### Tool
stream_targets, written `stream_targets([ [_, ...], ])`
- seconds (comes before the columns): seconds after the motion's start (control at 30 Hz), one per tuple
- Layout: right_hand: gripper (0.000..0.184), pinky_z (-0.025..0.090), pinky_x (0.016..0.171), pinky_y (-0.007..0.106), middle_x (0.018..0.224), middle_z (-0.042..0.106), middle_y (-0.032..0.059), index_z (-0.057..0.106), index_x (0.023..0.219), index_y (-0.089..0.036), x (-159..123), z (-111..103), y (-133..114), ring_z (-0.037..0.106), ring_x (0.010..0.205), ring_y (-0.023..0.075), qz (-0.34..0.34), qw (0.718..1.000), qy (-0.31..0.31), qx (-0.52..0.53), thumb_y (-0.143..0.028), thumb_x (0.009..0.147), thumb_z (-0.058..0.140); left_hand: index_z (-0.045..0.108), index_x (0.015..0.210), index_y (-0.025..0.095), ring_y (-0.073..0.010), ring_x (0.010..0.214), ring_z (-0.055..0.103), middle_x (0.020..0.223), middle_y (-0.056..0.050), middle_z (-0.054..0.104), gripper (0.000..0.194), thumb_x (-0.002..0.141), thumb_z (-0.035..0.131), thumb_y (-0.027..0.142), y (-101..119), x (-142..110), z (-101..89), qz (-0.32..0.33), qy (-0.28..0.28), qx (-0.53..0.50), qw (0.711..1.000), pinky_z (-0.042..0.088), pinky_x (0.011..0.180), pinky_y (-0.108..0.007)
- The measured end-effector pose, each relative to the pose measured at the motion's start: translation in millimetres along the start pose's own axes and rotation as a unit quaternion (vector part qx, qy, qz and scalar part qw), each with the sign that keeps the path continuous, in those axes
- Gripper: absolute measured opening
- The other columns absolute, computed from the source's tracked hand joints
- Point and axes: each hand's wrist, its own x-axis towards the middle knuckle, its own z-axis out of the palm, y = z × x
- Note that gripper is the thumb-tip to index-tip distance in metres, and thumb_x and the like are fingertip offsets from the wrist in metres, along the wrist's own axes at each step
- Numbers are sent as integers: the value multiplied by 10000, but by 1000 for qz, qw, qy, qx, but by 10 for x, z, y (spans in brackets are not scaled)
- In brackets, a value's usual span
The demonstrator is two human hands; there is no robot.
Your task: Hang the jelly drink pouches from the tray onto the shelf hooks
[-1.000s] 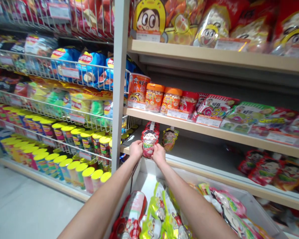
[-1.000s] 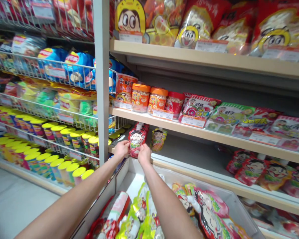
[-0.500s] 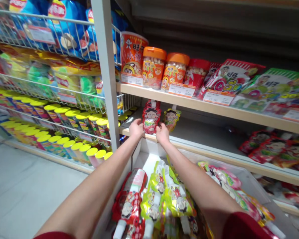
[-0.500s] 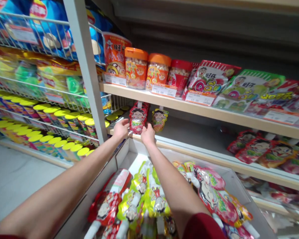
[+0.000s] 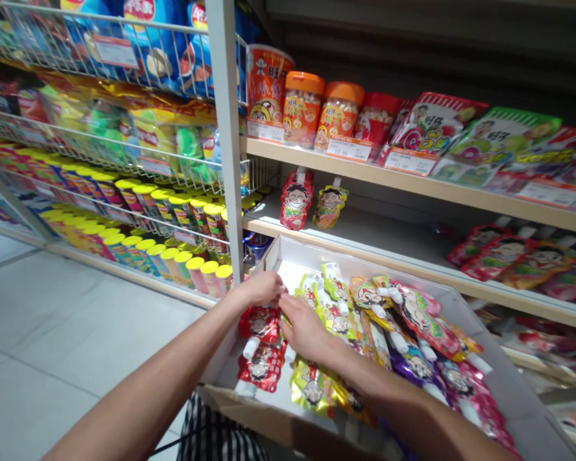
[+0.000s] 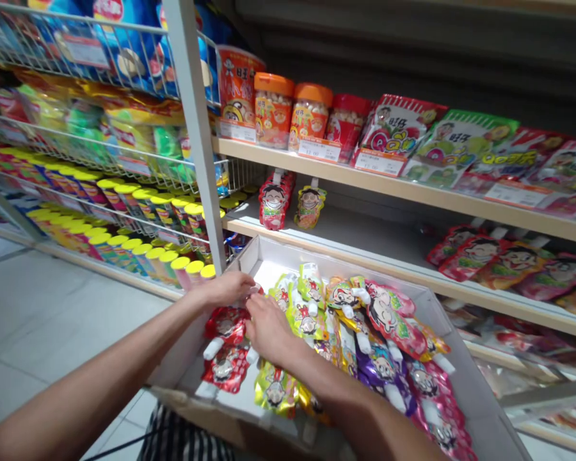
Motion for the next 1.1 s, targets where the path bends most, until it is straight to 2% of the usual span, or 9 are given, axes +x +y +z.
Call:
stream_targets([
  [0.13,306,212,935,393,1076,471,88,482,958,-153,-70,1,-61,374,1044,194,-8,998,-37,-58,-142,652,474,559,378,178,-121,418,470,403,-10,550,200,434,518,-10,-63,-40,67,-9,-11,37,999,363,546,-221],
  [0.3,199,253,892,394,1017,480,67,520,887,-183,-97,26,-85,403,986,186,-14,995,-36,-95,-191,693,475,551,370,165,-124,434,468,391,-12,529,185,442,526,-3,-75,-26,65,15,-6,66,998,348,537,-223],
  [0.4,206,274,883,377,1045,485,43,541,905,-229,-33,40,-38,372,1040,177,-54,996,-27,-69,-175,726,456,577,415,157,-115,435,466,432,-13,555,122,479,546,57,-93,-11,57,10,5,36,999,337,507,-211],
  [0.5,252,303,881,326,1023,532,34,551,930,-218,82,9,36,407,1031,151,-65,998,21,6,-124,741,414,607,512,144,-121,487,494,509,-19,595,85,556,535,159,-93,21,33,-35,-26,-59,997,344,500,-203],
  [0.63,279,385,787,277,925,600,22,557,939,-198,242,-101,148,531,859,131,20,983,124,137,-150,782,331,613,663,112,-127,569,529,645,-46,625,234,635,506,319,-46,51,-44,-58,-15,-258,964,384,548,-216],
  [0.73,268,419,687,265,800,622,18,580,865,-180,351,-189,245,554,728,139,87,958,188,199,-248,794,331,608,754,81,-139,633,542,738,-89,633,408,658,472,453,-19,46,-91,-32,6,-359,933,407,625,-251],
  [0.83,293,440,566,240,776,618,23,562,866,-159,466,-280,338,552,655,136,149,922,213,288,-321,783,333,601,830,72,-157,706,549,816,-112,630,483,635,493,500,-8,35,-100,10,-8,-380,925,411,672,-272],
  [0.93,306,435,457,220,757,612,28,540,870,-143,574,-401,388,543,587,131,195,892,219,345,-366,752,366,590,883,104,-147,710,552,849,-85,631,439,597,570,437,0,50,-73,30,7,-365,930,416,642,-249],
  [1.1,289,457,500,231,771,625,34,553,857,-132,629,-531,372,563,637,145,184,876,218,390,-345,705,431,588,864,104,-158,702,562,811,-75,641,414,591,576,415,-11,136,-1,42,70,-378,922,429,632,-260],
])
